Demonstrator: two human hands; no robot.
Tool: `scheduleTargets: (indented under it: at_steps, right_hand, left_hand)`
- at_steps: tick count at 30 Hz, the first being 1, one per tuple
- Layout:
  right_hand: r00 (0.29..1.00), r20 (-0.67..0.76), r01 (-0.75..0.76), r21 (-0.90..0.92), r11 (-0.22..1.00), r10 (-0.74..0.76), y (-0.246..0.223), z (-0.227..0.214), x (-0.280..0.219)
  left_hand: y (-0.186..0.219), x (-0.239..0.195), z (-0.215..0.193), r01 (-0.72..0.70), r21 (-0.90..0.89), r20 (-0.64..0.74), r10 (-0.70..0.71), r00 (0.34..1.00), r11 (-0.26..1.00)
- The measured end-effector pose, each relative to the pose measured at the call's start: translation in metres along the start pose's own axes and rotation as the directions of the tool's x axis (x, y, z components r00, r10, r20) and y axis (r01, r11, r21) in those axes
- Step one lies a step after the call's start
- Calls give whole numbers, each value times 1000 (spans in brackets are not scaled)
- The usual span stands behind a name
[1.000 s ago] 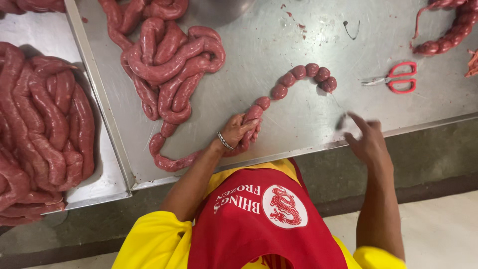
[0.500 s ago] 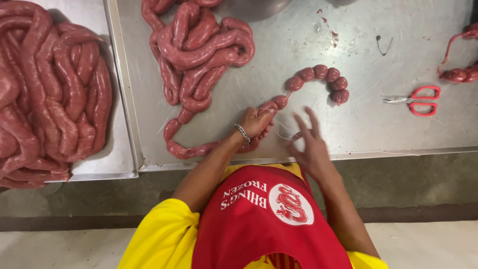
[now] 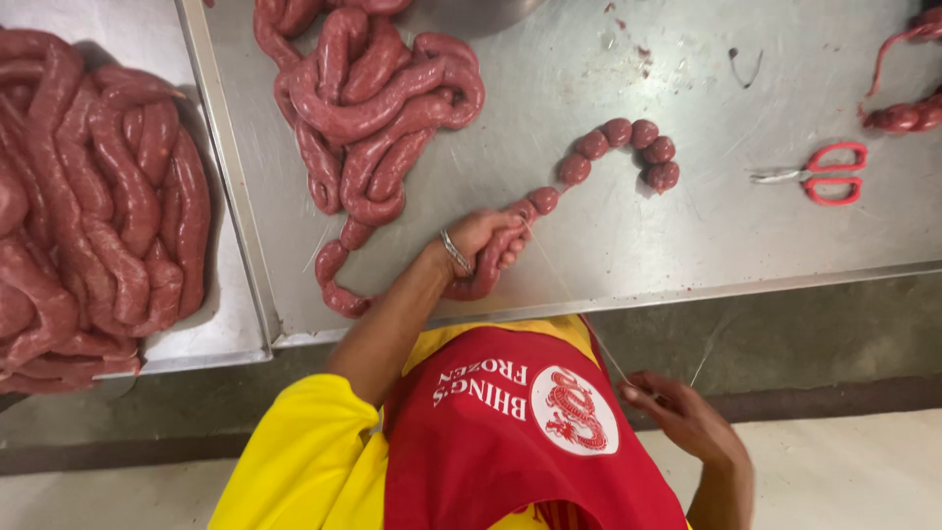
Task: The person prepares sausage links by hand by twisting long filled casings into segments and tying them with string.
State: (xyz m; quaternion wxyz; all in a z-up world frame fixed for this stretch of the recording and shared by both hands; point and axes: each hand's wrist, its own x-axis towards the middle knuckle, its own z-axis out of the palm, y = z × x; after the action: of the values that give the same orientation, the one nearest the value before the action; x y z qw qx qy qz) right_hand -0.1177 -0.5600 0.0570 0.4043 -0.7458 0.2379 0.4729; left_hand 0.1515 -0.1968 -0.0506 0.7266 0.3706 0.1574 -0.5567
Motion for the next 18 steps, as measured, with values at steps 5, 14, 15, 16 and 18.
scheduleTargets:
  at_steps: [5,14,15,16,18]
  right_hand:
    - [985,-153,-7,455,891,85,69,33,56]
    - [824,-559,316,316,894,-94,54,-62,50]
    - [798,-583,298,159,941,-154,28,-81,55]
    - [765,-593,240,-102,965,-253,-4,-96,68]
    - [711,-466,193,-591,783,-527,-77,-122,108]
  left_hand:
    - [1,15,-11,114,-279,141,-77,987,953]
    - [15,-62,20,-410,322,52,417,908,853]
    - [-4,-64,25,-399,315,45,406,913,861]
    - [-16,-54,32,-459,313,-48,497,867,831]
    - [-31,-41,29,-518,316,-149,581,800,795]
